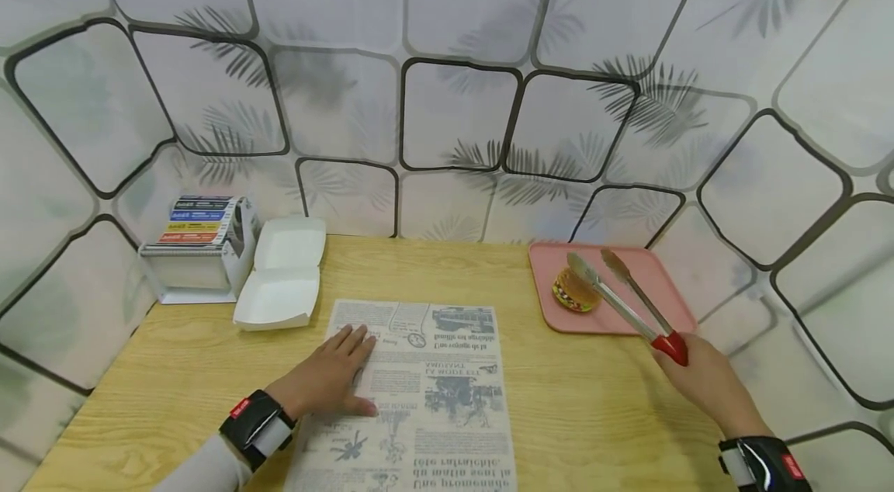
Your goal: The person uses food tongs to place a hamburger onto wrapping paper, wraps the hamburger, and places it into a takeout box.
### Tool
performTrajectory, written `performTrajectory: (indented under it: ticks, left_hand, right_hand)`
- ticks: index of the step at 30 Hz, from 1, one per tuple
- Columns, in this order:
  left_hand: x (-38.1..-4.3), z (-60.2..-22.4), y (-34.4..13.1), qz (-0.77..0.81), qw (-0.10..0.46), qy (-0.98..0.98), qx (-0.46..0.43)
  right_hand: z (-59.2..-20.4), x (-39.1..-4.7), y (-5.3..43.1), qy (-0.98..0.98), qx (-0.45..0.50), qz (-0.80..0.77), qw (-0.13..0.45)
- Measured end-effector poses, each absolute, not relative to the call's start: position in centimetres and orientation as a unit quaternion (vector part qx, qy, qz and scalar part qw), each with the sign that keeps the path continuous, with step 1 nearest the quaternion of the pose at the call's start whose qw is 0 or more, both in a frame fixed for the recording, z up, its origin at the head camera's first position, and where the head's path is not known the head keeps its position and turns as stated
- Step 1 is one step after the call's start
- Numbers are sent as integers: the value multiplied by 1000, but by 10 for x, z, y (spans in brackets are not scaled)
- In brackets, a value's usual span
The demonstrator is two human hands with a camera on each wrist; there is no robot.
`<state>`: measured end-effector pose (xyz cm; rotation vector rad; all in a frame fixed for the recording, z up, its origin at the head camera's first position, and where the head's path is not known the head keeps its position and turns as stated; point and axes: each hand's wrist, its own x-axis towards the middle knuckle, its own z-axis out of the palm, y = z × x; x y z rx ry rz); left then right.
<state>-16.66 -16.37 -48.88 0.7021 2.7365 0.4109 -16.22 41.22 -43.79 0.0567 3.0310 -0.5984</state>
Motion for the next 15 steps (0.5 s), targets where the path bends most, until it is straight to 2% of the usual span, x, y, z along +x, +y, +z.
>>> performTrajectory:
  ticks: [15]
  left_hand:
    - [-167,-492,-164,142,146,949,239]
  right_hand:
    - [-450,-150,396,988,-2,-155,12]
